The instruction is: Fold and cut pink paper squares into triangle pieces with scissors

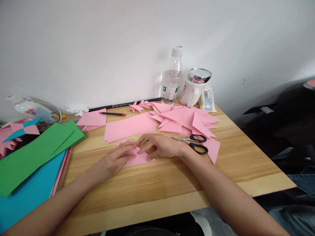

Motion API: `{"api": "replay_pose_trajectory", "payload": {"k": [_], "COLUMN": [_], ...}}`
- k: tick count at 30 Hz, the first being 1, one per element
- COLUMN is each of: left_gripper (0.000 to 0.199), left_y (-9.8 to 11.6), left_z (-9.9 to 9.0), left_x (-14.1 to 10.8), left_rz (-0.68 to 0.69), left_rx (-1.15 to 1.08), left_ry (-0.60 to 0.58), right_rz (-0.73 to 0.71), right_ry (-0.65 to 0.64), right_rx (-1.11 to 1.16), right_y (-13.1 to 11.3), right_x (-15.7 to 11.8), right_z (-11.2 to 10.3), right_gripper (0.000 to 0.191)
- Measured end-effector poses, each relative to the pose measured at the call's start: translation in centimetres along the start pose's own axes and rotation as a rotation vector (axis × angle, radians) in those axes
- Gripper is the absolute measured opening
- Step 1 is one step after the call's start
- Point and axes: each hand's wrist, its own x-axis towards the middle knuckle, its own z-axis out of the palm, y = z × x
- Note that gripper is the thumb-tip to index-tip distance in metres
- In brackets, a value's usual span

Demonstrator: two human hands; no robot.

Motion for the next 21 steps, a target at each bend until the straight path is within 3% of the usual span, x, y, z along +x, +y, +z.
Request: {"api": "replay_pose_trajectory", "payload": {"k": [4, 21], "left_gripper": [0.019, 0.010], "left_y": [-0.22, -0.15], "left_z": [-0.07, -0.14], "left_x": [-0.07, 0.13], "left_rz": [0.072, 0.042], "left_rx": [0.006, -0.025], "left_ry": [-0.008, -0.032], "right_rz": [0.012, 0.002], "right_ry": [-0.007, 0.001], "right_rx": [0.006, -0.018], "right_y": [-0.03, 0.21], "right_x": [-0.08, -0.17], "right_z": [0.06, 0.21], "right_gripper": [0.029, 0.020]}}
